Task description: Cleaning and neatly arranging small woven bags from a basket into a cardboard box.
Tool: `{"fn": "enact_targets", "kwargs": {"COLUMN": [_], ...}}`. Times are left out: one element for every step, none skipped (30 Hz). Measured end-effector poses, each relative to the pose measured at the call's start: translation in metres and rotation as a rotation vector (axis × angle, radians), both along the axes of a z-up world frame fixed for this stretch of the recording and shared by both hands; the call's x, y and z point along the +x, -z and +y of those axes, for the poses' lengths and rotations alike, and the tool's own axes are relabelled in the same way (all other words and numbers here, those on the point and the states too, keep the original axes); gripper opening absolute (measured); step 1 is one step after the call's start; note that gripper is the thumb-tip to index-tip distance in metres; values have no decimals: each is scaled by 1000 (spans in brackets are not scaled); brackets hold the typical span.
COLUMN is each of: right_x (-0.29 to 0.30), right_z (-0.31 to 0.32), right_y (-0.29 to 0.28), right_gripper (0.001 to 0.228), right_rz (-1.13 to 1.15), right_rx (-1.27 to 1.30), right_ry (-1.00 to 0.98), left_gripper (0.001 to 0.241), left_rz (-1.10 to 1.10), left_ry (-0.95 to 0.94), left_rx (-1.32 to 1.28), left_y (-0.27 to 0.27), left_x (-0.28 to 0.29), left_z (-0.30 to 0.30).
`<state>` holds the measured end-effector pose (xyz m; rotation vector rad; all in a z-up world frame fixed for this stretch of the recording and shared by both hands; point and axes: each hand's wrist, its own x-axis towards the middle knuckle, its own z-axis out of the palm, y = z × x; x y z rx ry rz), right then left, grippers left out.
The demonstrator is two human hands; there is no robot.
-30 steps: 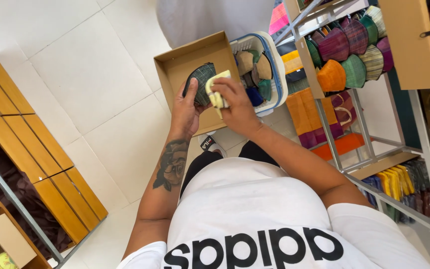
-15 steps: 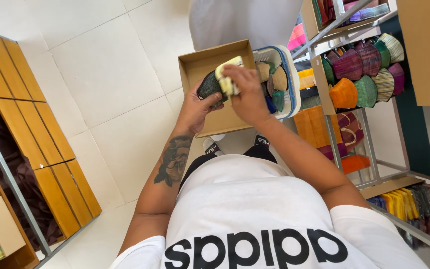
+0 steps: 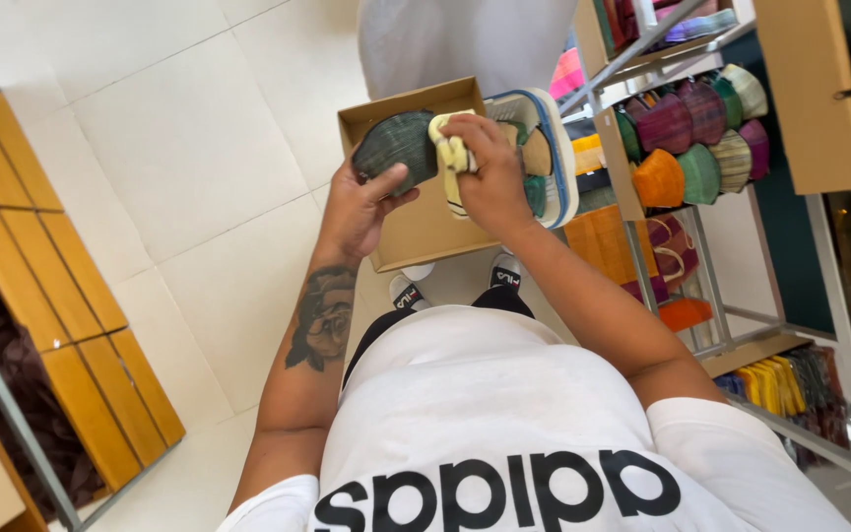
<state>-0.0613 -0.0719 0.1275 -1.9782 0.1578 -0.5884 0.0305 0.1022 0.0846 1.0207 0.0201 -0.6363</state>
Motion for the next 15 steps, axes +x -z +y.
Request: {"fn": "enact_targets", "kwargs": {"right_x": [1,2,3,1,1,1,-2,-5,-8,-13,-17,-22,-22,-23,-21], "right_z": [-4,-9,-13,-7,1,8,11,15,20,24,28,33,36,39,43], "right_y": [10,19,29,21,13,5,1,-3,-7,-12,-17,-21,-15,-10,-5], "right_gripper": [53,42,33,33,30,27,27,32,38,38,50,64,64,62,60], "right_rz": [0,40,79,76,23,-35,-42,-38,-30,-32,-36,-36,-37,-65,-95], "right_rx": [-6,250,510,508,707,906,903,811,721,720,483,246,246,52,-143], "right_ry": [16,60,101,117,114,110,124,102,80,94,39,-15,-9,-40,-76], "left_gripper": [39,30,22,22,24,26,26,38,50,50,44,41,41,54,71], "left_rz": [0,45,92,94,98,102,102,70,40,43,91,139,139,207,270], "left_ry": [16,34,50,66,83,100,115,111,105,119,150,181,187,176,159], "left_rx": [-6,-43,-76,-78,-86,-94,-96,-66,-36,-36,-83,-128,-128,-199,-270], "left_y": [-5,-9,-14,-14,-14,-15,-21,-28,-34,-40,-45,-51,-47,-42,-39], "left_x": [-1,-2,-3,-4,-5,-5,-4,-3,-2,-4,-6,-7,-7,-8,-7], "left_z": [0,-1,1,-1,-3,-4,-4,-5,-5,-5,-5,-4,-7,-9,-10]}}
